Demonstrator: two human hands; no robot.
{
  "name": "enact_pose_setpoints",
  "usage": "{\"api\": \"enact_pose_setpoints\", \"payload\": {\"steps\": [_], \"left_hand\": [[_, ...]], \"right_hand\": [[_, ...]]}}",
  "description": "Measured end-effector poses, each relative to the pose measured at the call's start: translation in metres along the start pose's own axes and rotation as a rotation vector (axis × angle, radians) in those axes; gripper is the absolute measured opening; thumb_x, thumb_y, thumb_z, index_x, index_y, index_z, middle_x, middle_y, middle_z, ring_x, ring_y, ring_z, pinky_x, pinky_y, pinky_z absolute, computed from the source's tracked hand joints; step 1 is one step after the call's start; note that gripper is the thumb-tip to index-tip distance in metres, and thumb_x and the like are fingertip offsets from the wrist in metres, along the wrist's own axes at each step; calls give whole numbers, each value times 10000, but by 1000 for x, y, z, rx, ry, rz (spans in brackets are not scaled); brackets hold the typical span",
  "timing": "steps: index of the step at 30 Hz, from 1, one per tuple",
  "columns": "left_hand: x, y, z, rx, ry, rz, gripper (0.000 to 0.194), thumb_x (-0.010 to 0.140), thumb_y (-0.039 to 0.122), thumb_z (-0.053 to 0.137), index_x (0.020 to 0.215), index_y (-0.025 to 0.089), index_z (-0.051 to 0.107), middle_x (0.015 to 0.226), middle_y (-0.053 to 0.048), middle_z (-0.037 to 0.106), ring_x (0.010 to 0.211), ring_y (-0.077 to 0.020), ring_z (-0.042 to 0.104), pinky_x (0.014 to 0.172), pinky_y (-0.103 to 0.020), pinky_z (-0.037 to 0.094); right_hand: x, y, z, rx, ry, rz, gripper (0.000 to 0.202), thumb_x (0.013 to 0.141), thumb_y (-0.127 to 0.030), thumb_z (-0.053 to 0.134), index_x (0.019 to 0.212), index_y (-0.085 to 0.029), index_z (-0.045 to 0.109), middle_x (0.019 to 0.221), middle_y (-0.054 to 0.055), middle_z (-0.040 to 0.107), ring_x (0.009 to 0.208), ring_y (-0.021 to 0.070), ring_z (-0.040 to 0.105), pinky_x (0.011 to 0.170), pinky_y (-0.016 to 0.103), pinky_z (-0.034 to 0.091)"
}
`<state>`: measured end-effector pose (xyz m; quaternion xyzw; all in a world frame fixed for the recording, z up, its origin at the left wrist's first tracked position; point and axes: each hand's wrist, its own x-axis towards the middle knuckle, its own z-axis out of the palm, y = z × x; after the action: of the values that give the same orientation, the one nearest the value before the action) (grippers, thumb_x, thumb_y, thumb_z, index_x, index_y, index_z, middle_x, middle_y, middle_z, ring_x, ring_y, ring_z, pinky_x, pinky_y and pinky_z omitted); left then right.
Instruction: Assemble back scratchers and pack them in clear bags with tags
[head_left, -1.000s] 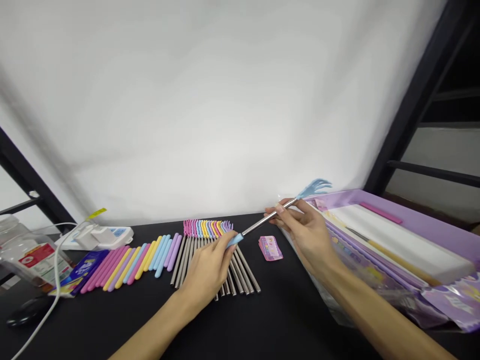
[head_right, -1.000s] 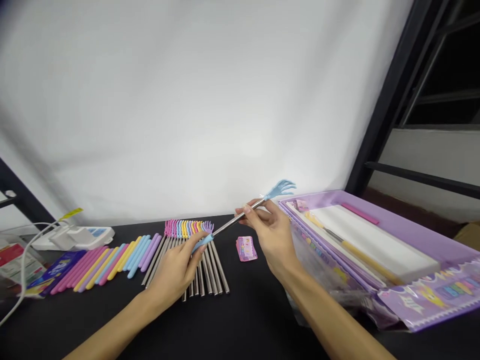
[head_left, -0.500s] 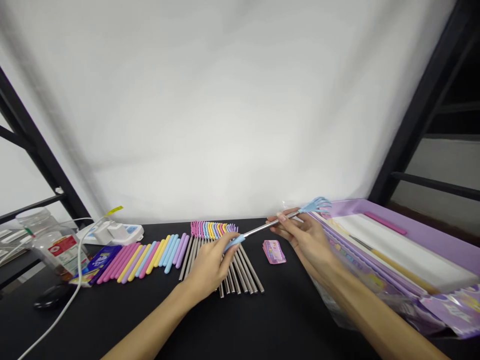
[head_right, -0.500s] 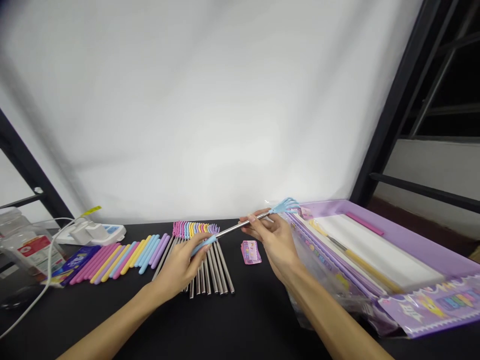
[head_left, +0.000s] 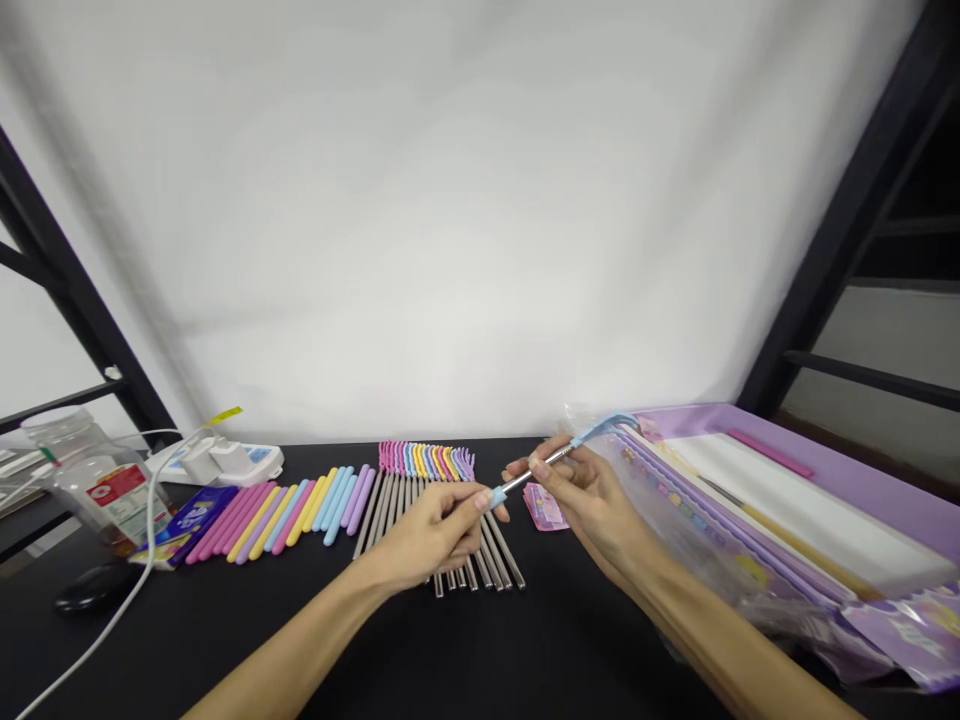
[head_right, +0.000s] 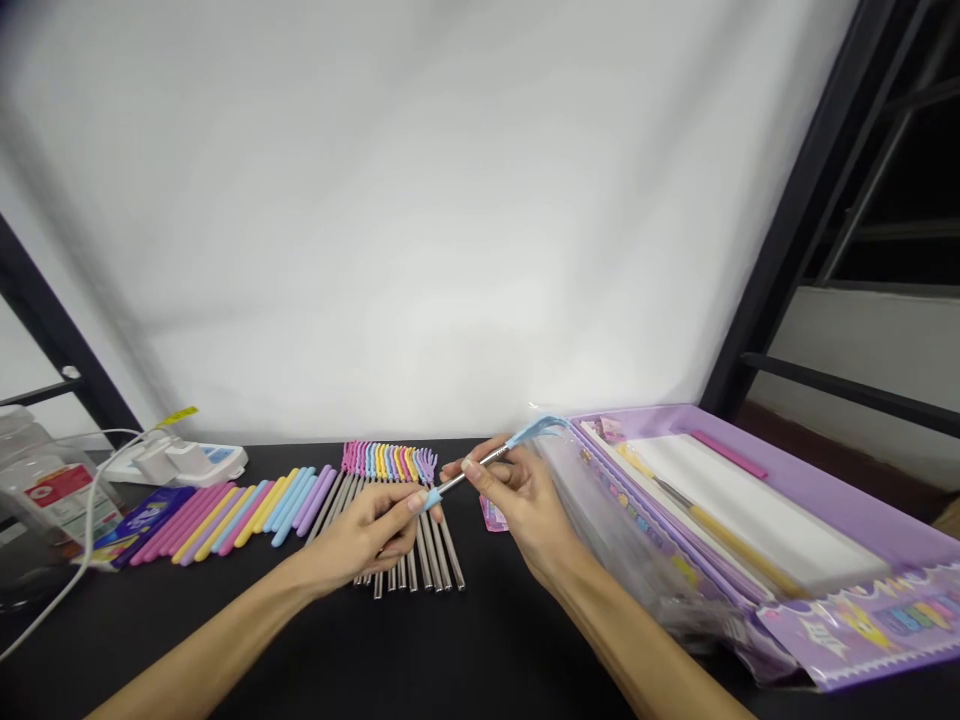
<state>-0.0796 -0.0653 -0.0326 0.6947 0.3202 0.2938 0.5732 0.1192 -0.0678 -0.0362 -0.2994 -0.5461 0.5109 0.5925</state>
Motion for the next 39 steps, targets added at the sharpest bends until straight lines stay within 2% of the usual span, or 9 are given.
{"api": "enact_pose_setpoints", "payload": {"steps": [3, 8, 12, 16, 21, 25, 28, 32, 39], "left_hand": [[0, 3, -12, 107, 8, 12, 415, 951, 508, 428, 1071, 153, 606, 497, 91, 372, 375, -50, 320, 384, -171, 267], [0, -4, -34, 458, 316, 197, 342, 928, 457, 509, 1074, 178, 643, 601, 32, 564, 522, -95, 538, 487, -194, 442], [1, -18, -43, 871, 491, 542, 222, 925, 324, 567, 1077, 194, 664, 969, -36, 723, 845, -150, 680, 742, -243, 533], [3, -25, -44, 1182, 489, 736, 191, 935, 271, 562, 1092, 188, 630, 891, -23, 723, 771, -147, 675, 678, -264, 517], [4, -17, -42, 1420, 463, 906, 110, 929, 156, 549, 1022, 148, 607, 730, -5, 665, 640, -127, 603, 594, -276, 443], [6, -18, -40, 1413, 470, 997, 123, 917, 123, 560, 1036, 137, 592, 724, 1, 674, 623, -114, 608, 583, -254, 450], [9, -26, -36, 1315, 493, 965, 183, 925, 171, 570, 1103, 129, 585, 722, 4, 679, 589, -96, 602, 553, -227, 447], [10, -29, -27, 1133, 453, 785, 198, 959, 267, 517, 1051, 141, 638, 657, 5, 641, 498, -83, 519, 490, -220, 384], [6, -3, -16, 694, 256, 263, 429, 965, 421, 435, 685, 141, 601, 537, 34, 440, 472, -65, 339, 442, -220, 236]], "right_hand": [[5, -3, -3, -1, 44, 72, 193, 774, -377, 746, 881, -234, 675, 845, 34, 727, 991, 224, 655, 909, 359, 468], [16, -17, -24, 45, 247, 143, 332, 688, -410, 808, 903, -198, 672, 875, 48, 710, 725, 130, 625, 640, 238, 501], [16, -20, -31, -172, 325, 203, 479, 679, -477, 796, 1019, -209, 589, 881, 46, 686, 749, 161, 657, 672, 274, 549], [17, -14, -30, -520, 368, 51, 573, 683, -549, 757, 1134, -247, 575, 1178, 78, 619, 935, 221, 662, 745, 327, 577], [19, -9, -33, -481, 163, 259, 444, 772, -600, 647, 884, -171, 639, 686, 13, 626, 478, 119, 581, 450, 256, 501], [17, -8, -31, -425, 97, 229, 401, 738, -524, 725, 850, -146, 652, 546, -3, 609, 496, 127, 593, 500, 243, 513], [15, -9, -25, -385, 174, 166, 414, 720, -506, 749, 877, -134, 659, 563, 26, 662, 541, 147, 639, 576, 258, 550], [13, -9, -21, -363, 174, 112, 412, 701, -501, 766, 860, -133, 670, 582, 47, 692, 543, 170, 666, 592, 281, 575], [11, -3, -17, -347, 141, -6, 337, 725, -450, 761, 838, -139, 697, 568, 39, 685, 520, 168, 662, 541, 272, 569]]}}
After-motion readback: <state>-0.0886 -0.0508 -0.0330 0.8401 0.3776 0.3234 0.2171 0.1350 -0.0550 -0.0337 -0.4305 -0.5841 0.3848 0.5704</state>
